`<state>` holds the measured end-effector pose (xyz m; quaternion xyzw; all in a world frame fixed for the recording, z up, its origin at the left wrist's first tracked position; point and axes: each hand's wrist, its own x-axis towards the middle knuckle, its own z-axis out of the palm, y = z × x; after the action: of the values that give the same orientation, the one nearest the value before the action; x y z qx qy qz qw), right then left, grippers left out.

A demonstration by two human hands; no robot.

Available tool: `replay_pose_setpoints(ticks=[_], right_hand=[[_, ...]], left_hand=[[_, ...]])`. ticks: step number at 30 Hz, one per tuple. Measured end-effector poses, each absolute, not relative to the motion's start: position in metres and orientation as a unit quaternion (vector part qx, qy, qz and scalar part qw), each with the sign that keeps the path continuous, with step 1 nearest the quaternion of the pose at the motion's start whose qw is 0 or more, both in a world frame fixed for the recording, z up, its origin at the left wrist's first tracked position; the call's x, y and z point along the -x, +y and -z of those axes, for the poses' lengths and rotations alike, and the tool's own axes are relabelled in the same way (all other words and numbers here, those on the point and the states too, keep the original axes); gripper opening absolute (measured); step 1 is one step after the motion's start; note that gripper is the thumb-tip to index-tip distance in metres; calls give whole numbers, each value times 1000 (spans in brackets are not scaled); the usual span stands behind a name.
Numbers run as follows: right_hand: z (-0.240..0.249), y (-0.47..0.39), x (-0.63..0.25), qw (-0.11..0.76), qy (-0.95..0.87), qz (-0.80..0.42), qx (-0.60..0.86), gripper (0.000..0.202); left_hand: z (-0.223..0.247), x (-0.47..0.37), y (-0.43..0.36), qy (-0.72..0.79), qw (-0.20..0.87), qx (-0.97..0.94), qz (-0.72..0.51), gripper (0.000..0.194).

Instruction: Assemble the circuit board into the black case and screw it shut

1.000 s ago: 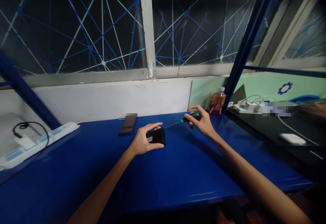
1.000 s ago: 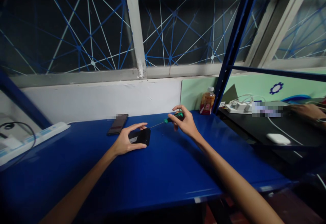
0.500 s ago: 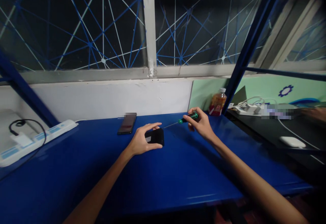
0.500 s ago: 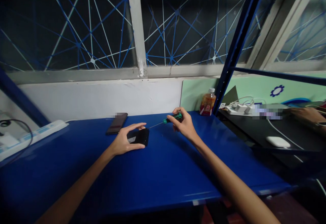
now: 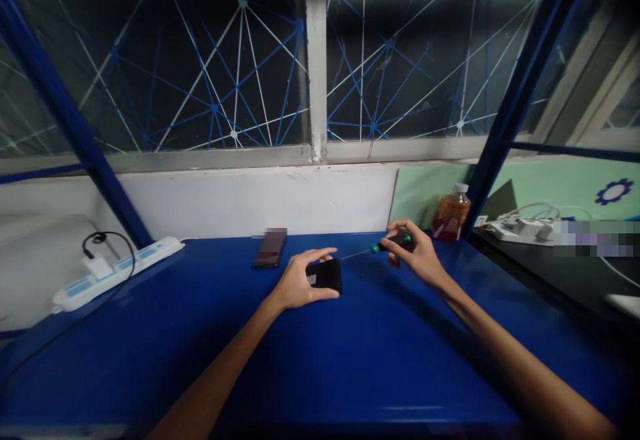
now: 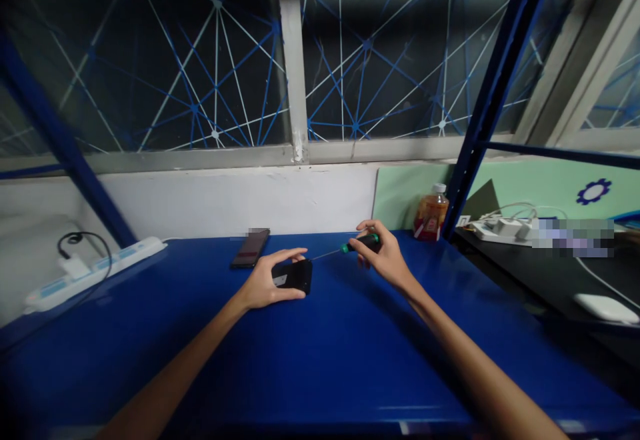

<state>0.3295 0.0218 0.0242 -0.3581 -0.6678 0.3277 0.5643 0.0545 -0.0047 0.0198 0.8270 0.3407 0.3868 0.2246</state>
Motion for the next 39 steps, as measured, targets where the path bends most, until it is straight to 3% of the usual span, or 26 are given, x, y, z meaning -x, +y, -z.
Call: replay_pose_setpoints(ticks=[7,14,19,22,28,35,39], right_hand=[[-22,18,-328,568,-658,-215,445,30],[-25,26,-337,543,-680,-373,322,45],[-19,27,-334,590,-651,-294,377,34],[-20,25,-334,572,-661,-246,419,29],[-25,24,-338,544,-678,-374,322,46],[-22,23,-335,563,-666,-273,406,32],[-22,23,-335,557,-676,-324,359,37]], left_hand=[[-19,-58,-8,346,243,-822,-382,69],[-16,-60,-8,342,244,-823,-383,69],[-18,-61,-10,338,243,-821,-390,68],[-19,-60,-10,339,240,-823,-388,67],[-18,-59,-9,343,243,-819,-390,67],[-19,-60,-10,346,258,-815,-386,67],[-19,-60,-10,346,260,-813,-390,66]])
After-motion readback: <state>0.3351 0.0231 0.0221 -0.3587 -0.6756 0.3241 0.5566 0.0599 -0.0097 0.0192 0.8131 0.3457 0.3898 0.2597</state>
